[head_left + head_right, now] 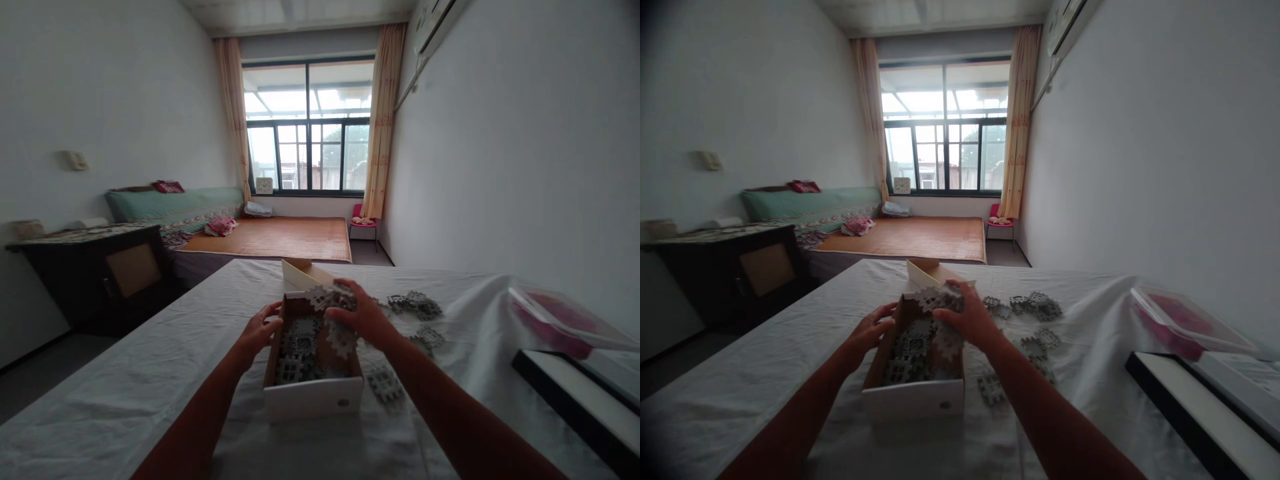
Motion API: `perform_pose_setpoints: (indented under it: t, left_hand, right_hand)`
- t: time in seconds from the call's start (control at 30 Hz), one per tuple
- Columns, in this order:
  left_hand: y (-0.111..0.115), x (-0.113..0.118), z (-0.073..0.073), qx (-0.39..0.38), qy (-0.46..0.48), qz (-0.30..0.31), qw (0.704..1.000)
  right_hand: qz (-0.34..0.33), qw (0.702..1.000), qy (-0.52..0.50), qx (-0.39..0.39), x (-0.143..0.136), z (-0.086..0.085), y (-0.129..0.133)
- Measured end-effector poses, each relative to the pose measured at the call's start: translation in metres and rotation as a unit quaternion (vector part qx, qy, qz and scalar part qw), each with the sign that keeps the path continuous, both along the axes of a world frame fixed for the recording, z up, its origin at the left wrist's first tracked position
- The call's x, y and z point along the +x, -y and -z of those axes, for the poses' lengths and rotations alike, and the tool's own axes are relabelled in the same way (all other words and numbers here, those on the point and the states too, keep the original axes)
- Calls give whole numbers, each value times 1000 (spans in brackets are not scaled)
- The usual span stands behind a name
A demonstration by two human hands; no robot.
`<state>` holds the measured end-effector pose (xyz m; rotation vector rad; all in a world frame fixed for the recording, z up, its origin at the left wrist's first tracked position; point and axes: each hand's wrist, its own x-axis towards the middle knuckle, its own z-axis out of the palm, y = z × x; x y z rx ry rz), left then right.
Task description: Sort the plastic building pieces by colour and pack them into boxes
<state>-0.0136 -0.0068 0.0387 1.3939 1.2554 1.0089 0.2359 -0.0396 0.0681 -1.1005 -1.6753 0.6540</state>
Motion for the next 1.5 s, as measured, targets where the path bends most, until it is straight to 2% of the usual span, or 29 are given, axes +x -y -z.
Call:
perform_pose_setpoints:
  t: [0.07,0.1,0.2,0.27,0.33,0.4,0.43,0.5,0.6,0.7,0.83,1.13,1.37,1.5]
  left_hand:
    - [-1,-1,1,0,2,0,1000]
    - [-1,-1,1,1,1,0,1000]
    - [-4,-4,5,8,-5,2,1000]
    - [-6,-5,7,7,-4,5,1000]
    - [-8,-6,9,2,0,10,1000]
    - [-10,-7,11,-2,-1,11,1000]
    - [-10,-7,11,-4,-4,9,1000]
    - [-10,-6,10,-7,-12,3,1000]
    - [-6,-4,5,-9,-17,-3,1000]
    - [1,-1,-2,-1,-27,-17,999]
    - [5,2,-6,4,-34,-23,999]
    - [-2,-3,3,6,-12,-5,1000]
    - [-3,-3,4,2,-23,0,1000]
    - [-1,-2,4,10,-24,-9,1000]
  right_hand:
    - [-31,995,89,27,-4,0,1]
    - [-48,991,122,31,4,-3,0]
    - [-43,979,199,4,58,-12,-5]
    - [-5,956,287,-68,105,-11,-8]
    - [20,904,382,-191,145,1,-11]
    - [25,853,429,-297,168,19,-14]
    - [23,838,437,-327,173,29,-15]
    - [22,827,449,-338,172,44,-18]
    - [28,830,471,-297,160,55,-23]
    - [-19,857,443,-263,152,57,-27]
    - [-64,881,395,-251,155,59,-31]
    - [-92,908,314,-263,172,72,-36]
    - [-91,937,234,-243,168,61,-27]
    - [-79,953,133,-261,154,41,-22]
